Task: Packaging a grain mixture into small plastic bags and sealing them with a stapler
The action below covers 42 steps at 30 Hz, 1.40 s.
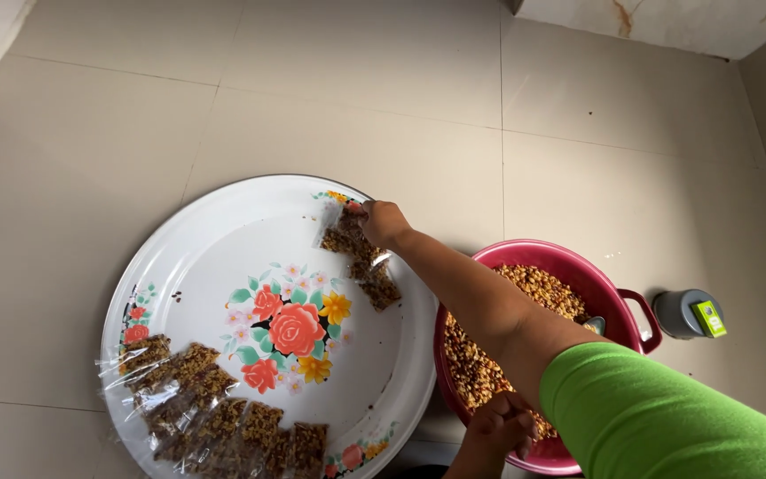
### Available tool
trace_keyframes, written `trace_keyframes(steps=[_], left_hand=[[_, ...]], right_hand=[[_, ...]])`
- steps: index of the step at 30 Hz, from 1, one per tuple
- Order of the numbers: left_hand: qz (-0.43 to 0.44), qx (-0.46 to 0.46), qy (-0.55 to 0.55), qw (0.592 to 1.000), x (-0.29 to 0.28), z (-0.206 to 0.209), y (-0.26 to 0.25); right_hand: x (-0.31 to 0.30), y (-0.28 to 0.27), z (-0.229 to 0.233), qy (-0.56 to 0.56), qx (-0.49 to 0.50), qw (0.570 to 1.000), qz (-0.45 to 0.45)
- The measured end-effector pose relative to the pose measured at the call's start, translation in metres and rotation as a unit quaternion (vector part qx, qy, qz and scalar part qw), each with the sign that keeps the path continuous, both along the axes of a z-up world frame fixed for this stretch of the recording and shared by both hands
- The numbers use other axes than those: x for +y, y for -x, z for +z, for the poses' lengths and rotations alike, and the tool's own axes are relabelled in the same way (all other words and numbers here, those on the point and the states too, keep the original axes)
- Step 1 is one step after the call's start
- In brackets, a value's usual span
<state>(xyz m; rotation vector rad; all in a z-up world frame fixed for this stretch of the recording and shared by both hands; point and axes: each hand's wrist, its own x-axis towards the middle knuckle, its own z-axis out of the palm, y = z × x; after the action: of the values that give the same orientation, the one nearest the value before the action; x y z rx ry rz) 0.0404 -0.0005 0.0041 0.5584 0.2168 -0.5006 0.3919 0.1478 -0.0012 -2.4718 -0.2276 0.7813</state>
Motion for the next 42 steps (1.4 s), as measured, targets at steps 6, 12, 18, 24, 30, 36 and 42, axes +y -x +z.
trace_keyframes(steps=[6,12,18,24,30,36,42], left_hand=[[-0.037,0.028,-0.050,0.998,0.031,0.052,-0.012],[-0.054,-0.007,-0.135,0.989,0.037,0.066,-0.006],[0.046,-0.192,-0.232,0.953,0.056,0.077,0.004],[0.161,-0.350,-0.703,0.599,0.207,0.045,0.018],[0.008,-0.108,-0.920,0.376,0.400,0.010,0.037],[-0.233,0.108,-0.883,0.394,0.454,0.001,0.030],[-0.260,0.015,-0.930,0.258,0.472,-0.037,0.030]], right_hand=[[-0.015,-0.009,-0.007,0.002,-0.119,0.992,0.036],[-0.086,0.063,0.081,-0.125,-0.136,0.975,0.121],[-0.246,0.176,0.160,-0.195,-0.378,0.884,0.196],[-0.362,0.261,0.174,-0.133,-0.440,0.881,0.110],[-0.384,0.301,0.154,-0.181,-0.388,0.896,0.121],[-0.380,0.308,0.125,-0.188,-0.333,0.920,0.081],[-0.389,0.302,0.105,-0.164,-0.313,0.935,0.036]])
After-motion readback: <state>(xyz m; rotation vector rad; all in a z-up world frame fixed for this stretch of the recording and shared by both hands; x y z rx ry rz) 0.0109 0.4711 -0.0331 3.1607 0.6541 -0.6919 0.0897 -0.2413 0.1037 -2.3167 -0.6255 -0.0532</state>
